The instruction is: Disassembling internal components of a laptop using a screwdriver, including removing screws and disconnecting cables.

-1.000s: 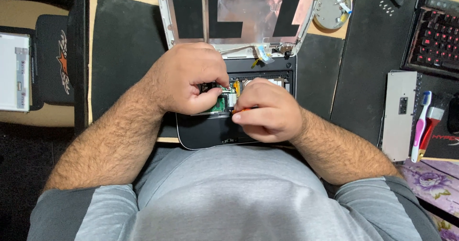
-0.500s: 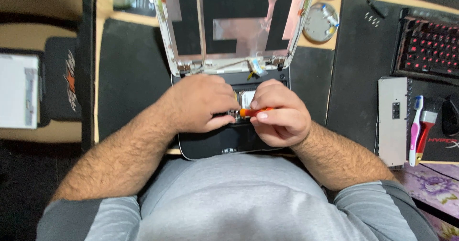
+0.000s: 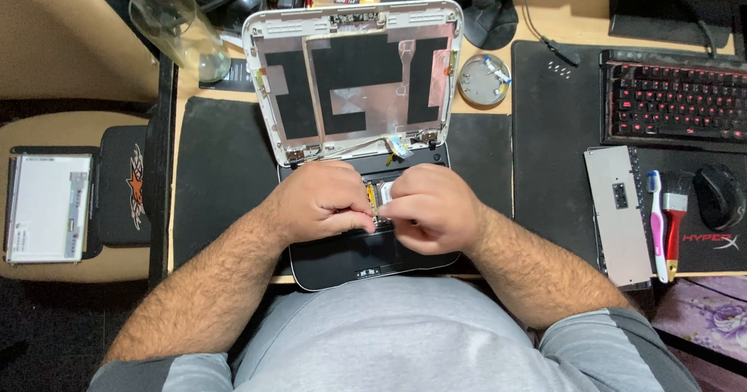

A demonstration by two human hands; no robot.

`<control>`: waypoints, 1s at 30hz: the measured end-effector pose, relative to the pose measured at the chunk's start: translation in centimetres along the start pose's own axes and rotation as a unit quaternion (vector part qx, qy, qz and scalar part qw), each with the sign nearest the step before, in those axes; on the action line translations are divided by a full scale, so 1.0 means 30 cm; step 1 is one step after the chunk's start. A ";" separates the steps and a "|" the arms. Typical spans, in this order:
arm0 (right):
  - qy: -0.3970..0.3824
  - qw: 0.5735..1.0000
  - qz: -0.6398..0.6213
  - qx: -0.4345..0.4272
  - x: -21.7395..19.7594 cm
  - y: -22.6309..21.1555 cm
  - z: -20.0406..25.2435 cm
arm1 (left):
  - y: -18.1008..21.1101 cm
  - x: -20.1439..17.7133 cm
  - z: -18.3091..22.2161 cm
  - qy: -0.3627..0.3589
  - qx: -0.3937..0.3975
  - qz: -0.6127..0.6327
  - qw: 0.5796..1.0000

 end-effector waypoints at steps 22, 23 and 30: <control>-0.058 0.988 0.138 -0.019 0.093 0.017 0.046 | -0.035 0.006 0.008 0.079 0.010 0.127 0.989; -0.060 0.989 0.138 -0.012 0.101 0.029 0.056 | -0.035 0.008 0.008 0.078 0.003 0.130 0.988; -0.026 0.978 0.200 0.047 0.079 0.087 0.079 | 0.016 -0.034 -0.018 0.080 -0.023 -0.034 0.996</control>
Point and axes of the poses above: each hand's wrist, its own z-axis away from the middle knuckle, its own x-axis out of the palm, y = z × x, the point moved 10 cm from there along -z, towards the middle knuckle, and after that the axes turned 7 degrees about -z, right-handed, at the moved point
